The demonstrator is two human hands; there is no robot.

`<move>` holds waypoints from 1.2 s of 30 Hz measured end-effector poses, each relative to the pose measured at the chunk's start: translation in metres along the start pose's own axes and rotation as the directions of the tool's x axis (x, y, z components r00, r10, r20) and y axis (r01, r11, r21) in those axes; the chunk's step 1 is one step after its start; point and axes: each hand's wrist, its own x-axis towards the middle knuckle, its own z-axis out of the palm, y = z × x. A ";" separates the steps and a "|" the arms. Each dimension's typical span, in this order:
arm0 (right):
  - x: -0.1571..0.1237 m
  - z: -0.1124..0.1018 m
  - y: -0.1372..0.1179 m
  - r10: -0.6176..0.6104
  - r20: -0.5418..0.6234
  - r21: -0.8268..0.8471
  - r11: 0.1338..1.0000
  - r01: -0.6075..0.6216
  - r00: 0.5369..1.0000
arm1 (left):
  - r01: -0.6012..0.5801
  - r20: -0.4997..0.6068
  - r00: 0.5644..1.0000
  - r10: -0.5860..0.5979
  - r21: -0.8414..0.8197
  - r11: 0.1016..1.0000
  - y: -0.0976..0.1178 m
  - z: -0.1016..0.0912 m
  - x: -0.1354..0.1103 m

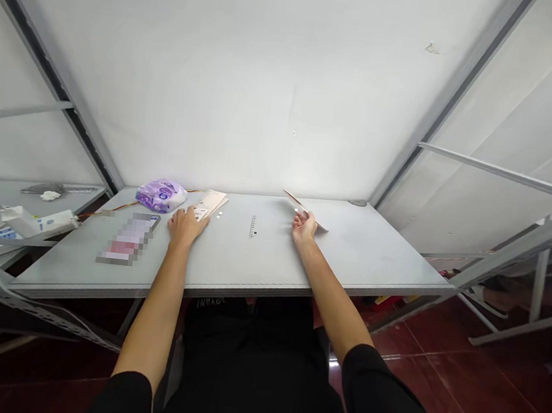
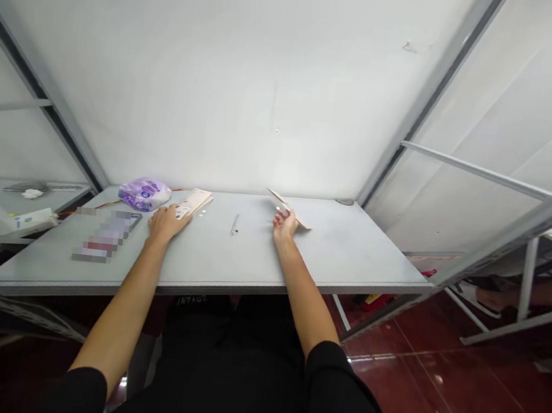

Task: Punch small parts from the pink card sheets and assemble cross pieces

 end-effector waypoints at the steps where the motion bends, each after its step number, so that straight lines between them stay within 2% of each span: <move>1: 0.001 -0.001 0.000 -0.007 -0.024 0.023 1.000 0.008 1.000 | 0.004 0.024 1.000 -0.005 0.022 1.000 -0.001 0.000 0.000; 4: 0.001 -0.003 0.001 -0.016 -0.058 0.067 0.998 0.019 0.998 | 0.015 0.033 0.999 -0.016 0.032 0.999 0.000 -0.001 -0.001; 6: 0.000 -0.002 0.003 -0.022 -0.019 0.032 0.999 0.023 1.000 | 0.026 0.011 1.000 -0.026 0.013 1.000 0.003 -0.004 -0.001; 9: -0.003 0.000 0.008 -0.059 0.105 -0.144 0.987 0.074 0.993 | 0.007 -0.077 0.997 -0.012 -0.063 0.998 0.007 -0.008 -0.003; 11: -0.009 0.001 0.014 -0.137 0.246 -0.321 0.923 0.214 0.960 | -0.057 -0.124 0.991 0.038 -0.152 0.987 0.012 -0.009 -0.004; 12: -0.013 0.001 0.018 -0.188 0.345 -0.407 0.853 0.328 0.919 | -0.105 -0.130 0.988 0.080 -0.201 0.974 0.015 -0.008 -0.005; 13: -0.018 0.000 0.022 -0.237 0.458 -0.474 0.750 0.461 0.857 | -0.159 -0.124 0.984 0.131 -0.249 0.955 0.019 -0.007 -0.007; 15: -0.027 -0.002 0.030 -0.254 0.692 -0.513 0.486 0.707 0.676 | -0.257 -0.086 0.967 0.242 -0.330 0.909 0.027 -0.002 -0.011; 17: -0.034 -0.004 0.037 -0.157 0.852 -0.461 0.230 0.857 0.500 | -0.320 -0.043 0.943 0.329 -0.377 0.869 0.035 0.003 -0.016; 18: -0.037 -0.004 0.040 -0.088 0.897 -0.422 0.122 0.898 0.434 | -0.340 -0.028 0.933 0.358 -0.394 0.854 0.038 0.005 -0.019; 19: -0.039 -0.005 0.041 -0.023 0.921 -0.389 0.028 0.921 0.389 | -0.358 -0.021 0.923 0.384 -0.408 0.840 0.042 0.006 -0.022; 20: -0.040 -0.005 0.042 0.031 0.930 -0.365 -0.051 0.929 0.367 | -0.380 -0.018 0.911 0.412 -0.420 0.824 0.045 0.007 -0.025; 21: -0.041 -0.004 0.043 0.070 0.929 -0.354 -0.120 0.927 0.364 | -0.403 -0.019 0.898 0.440 -0.436 0.805 0.047 0.007 -0.028; 24: -0.045 -0.003 0.041 0.121 0.909 -0.351 -0.289 0.891 0.398 | -0.437 -0.018 0.871 0.491 -0.484 0.758 0.052 0.006 -0.034; 28: -0.056 0.000 0.037 0.177 0.902 -0.282 -0.451 0.847 0.395 | -0.386 0.005 0.887 0.462 -0.541 0.747 0.054 0.004 -0.036; 32: -0.061 0.000 0.037 0.224 0.903 -0.227 -0.476 0.849 0.367 | -0.308 0.026 0.917 0.398 -0.589 0.747 0.055 0.004 -0.035; 36: -0.054 -0.001 0.043 0.151 0.921 -0.265 -0.430 0.863 0.358 | -0.226 0.025 0.956 0.292 -0.575 0.786 0.053 0.003 -0.032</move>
